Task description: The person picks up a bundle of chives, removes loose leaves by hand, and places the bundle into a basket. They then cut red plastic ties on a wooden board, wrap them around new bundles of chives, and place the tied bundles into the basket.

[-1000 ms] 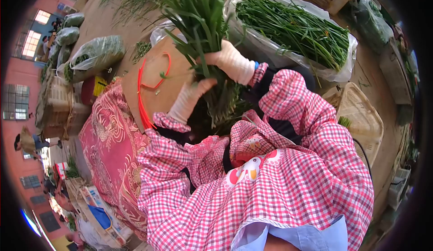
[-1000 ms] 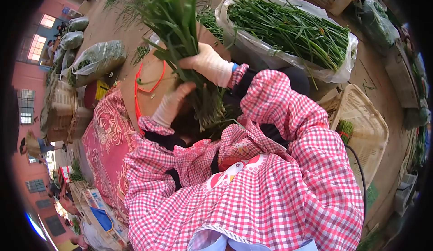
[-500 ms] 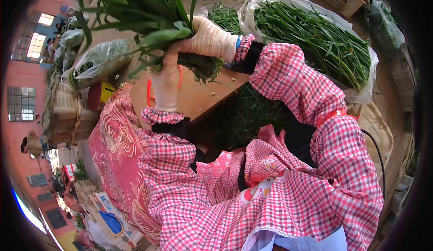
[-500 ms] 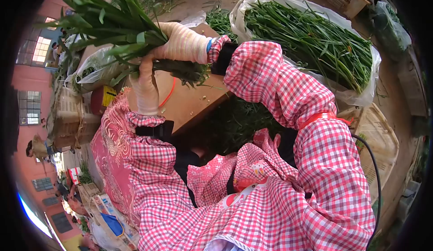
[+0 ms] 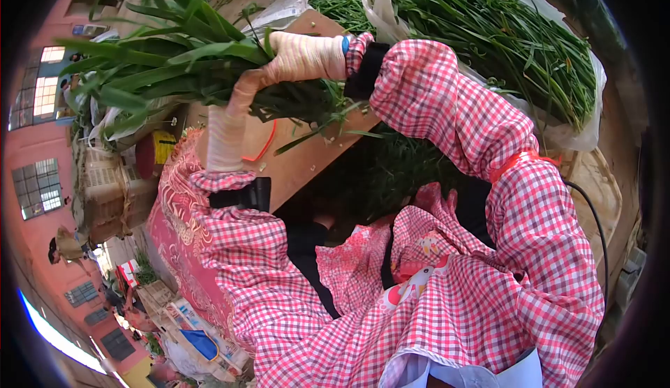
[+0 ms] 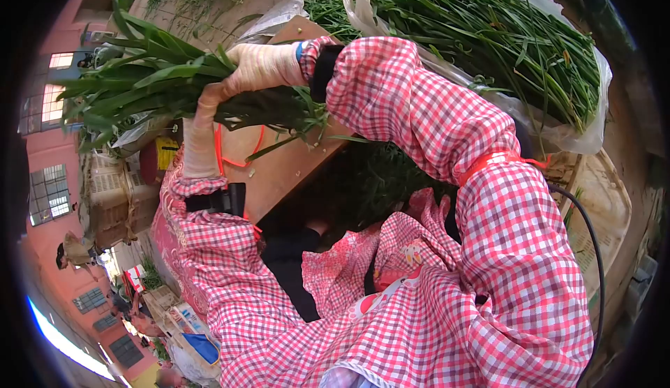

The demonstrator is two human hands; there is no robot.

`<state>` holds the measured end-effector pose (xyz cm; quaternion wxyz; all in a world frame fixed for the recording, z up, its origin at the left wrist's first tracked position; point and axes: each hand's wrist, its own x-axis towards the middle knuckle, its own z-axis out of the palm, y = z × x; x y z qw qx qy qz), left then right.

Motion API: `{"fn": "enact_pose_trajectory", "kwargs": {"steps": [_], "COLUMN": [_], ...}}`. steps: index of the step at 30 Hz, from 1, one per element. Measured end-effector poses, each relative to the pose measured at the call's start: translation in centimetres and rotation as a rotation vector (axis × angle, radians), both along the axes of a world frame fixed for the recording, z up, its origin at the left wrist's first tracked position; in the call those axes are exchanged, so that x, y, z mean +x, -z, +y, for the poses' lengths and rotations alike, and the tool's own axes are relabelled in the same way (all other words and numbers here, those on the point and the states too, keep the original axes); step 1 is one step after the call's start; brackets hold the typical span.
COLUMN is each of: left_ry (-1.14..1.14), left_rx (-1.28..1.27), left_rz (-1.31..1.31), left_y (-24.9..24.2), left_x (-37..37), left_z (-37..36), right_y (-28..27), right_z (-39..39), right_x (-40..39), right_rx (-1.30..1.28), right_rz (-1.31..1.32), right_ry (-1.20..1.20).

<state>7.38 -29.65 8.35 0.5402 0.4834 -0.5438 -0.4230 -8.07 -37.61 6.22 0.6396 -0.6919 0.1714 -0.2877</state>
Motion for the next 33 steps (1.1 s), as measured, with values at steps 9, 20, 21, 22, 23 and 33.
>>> {"fn": "enact_pose_trajectory", "kwargs": {"steps": [9, 20, 21, 22, 23, 33], "left_ry": [0.173, -0.558, -0.613, -0.67, -0.672, -0.731], "left_rx": [0.325, 0.13, 0.125, 0.067, 0.057, 0.137], "left_rz": [0.396, 0.633, 0.657, 0.659, 0.657, 0.886], "left_y": [-4.7, -1.1, -1.1, -0.9, -0.8, 1.6], "left_x": [-3.4, 1.8, 2.1, 1.9, 2.2, 3.8], "left_z": [6.2, 19.8, 20.9, 21.7, 22.6, 27.2], "right_y": [-0.7, 7.3, 7.7, 8.5, 8.9, 5.8], "right_z": [4.8, 9.8, 11.0, 12.5, 14.1, 23.8], "right_x": [0.3, -8.8, -9.4, -9.7, -9.7, -4.6], "right_rx": [0.21, 0.071, 0.034, -0.001, -0.036, -0.57], "right_rz": [-0.149, 0.273, 0.305, 0.269, 0.234, 0.008], "right_ry": [-0.307, 0.294, 0.357, 0.319, 0.282, 0.251]}}
